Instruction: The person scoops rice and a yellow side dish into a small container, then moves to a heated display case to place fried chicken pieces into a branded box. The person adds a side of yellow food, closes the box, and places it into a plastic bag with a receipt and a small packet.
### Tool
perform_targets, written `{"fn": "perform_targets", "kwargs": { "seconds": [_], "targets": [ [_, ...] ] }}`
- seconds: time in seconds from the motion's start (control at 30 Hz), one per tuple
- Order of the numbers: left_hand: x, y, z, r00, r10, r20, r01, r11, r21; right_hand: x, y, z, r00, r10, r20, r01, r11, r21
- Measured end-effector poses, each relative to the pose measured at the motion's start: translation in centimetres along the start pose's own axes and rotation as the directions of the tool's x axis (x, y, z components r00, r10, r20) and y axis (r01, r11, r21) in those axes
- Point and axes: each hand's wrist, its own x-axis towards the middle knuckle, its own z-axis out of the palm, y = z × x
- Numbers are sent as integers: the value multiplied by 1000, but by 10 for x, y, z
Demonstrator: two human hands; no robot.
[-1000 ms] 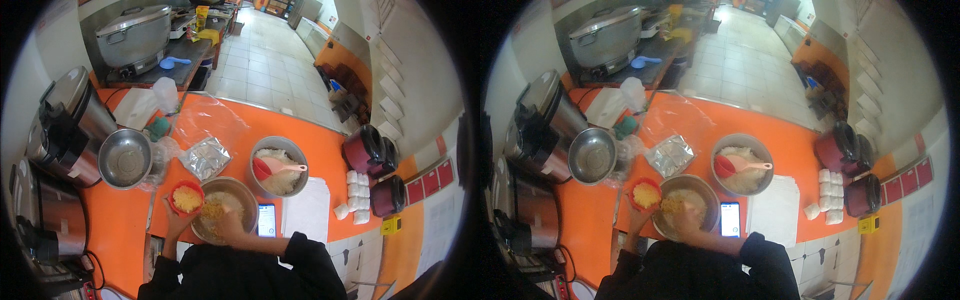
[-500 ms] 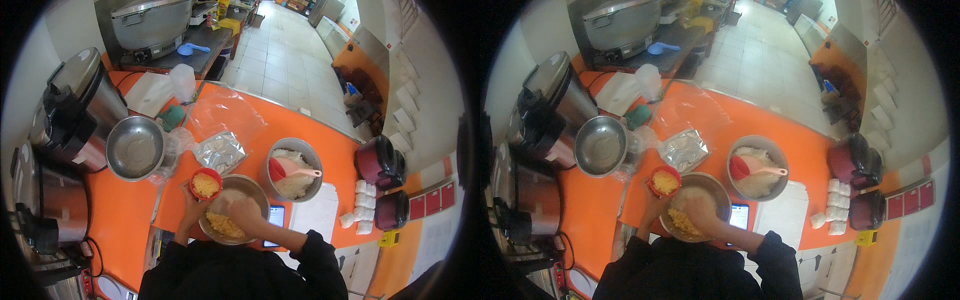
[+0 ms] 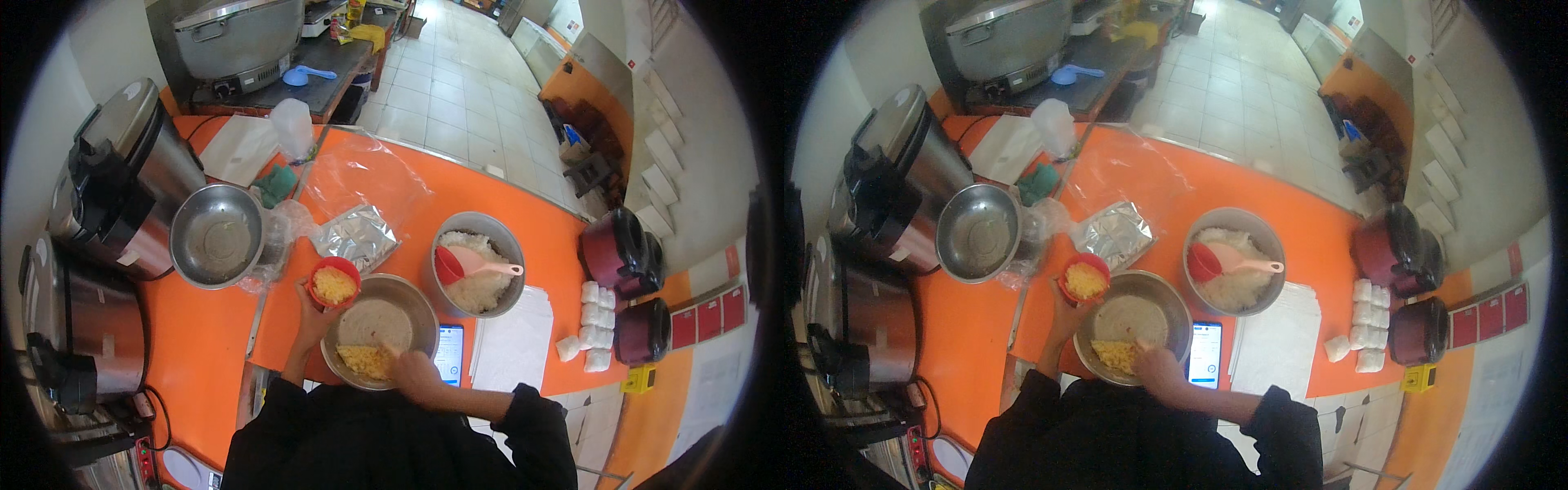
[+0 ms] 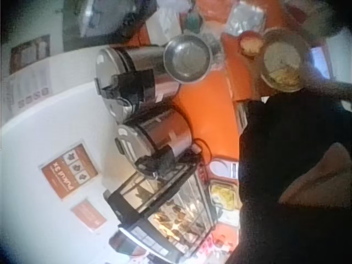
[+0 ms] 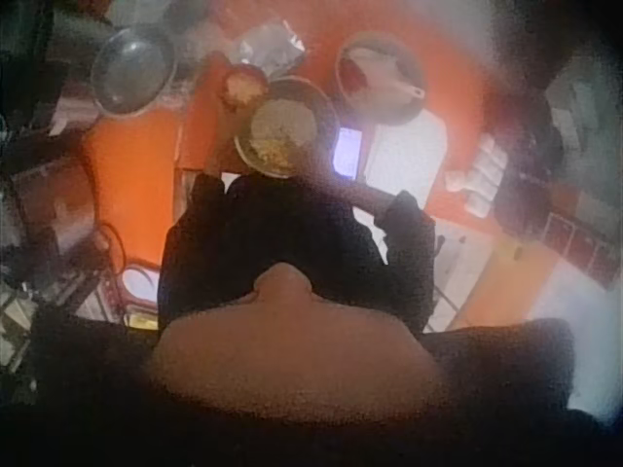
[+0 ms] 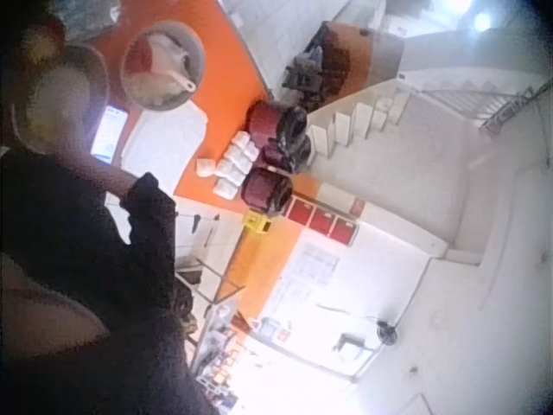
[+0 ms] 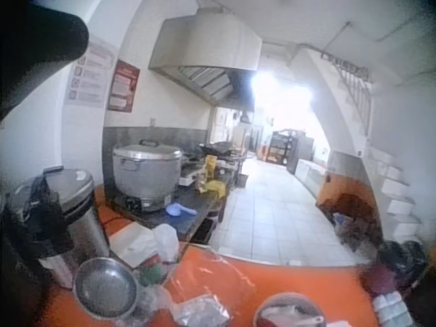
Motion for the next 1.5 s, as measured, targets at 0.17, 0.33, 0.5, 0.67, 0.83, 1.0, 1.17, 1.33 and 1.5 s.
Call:
{"fn": "perform_targets", "kwargs": {
  "seconds": [0.17, 0.33, 0.5, 0.67, 0.83, 1.0, 1.17, 1.33, 1.5],
  "targets": [
    [-9, 33, 25, 967, -175, -185, 149, 978, -147, -12, 6, -19, 975, 147, 163, -200, 906, 374],
    [-13, 79, 49, 948, -215, -235, 179, 970, -162, -5, -2, -31, 987, 148, 56, -153, 814, 560],
    [-19, 81, 54, 947, -3, -322, -20, 997, -69, 5, -3, -33, 982, 147, -120, -29, 743, 669],
    [-18, 86, 55, 947, 70, -312, -91, 994, -54, 22, 25, -22, 990, 76, -118, 55, 563, 825],
    [-7, 45, 22, 924, 208, -321, -208, 977, 35, 31, 57, 18, 998, 59, 9, -27, 319, 947],
    [-9, 17, -9, 962, 148, -231, -133, 988, 80, 28, 77, 48, 987, 160, -5, -43, 297, 954],
    [-29, 41, -19, 985, 164, 52, -171, 913, 370, 0, 98, 14, 986, 132, -97, 29, 441, 897],
    [-40, 87, 4, 954, -50, 296, -98, 879, 466, -26, 109, -31, 989, 129, -76, -12, 574, 819],
    [-53, 54, 17, 914, -133, 384, 47, 973, 225, -18, 80, -111, 995, 97, 29, -99, 875, 474]
  ]
}}
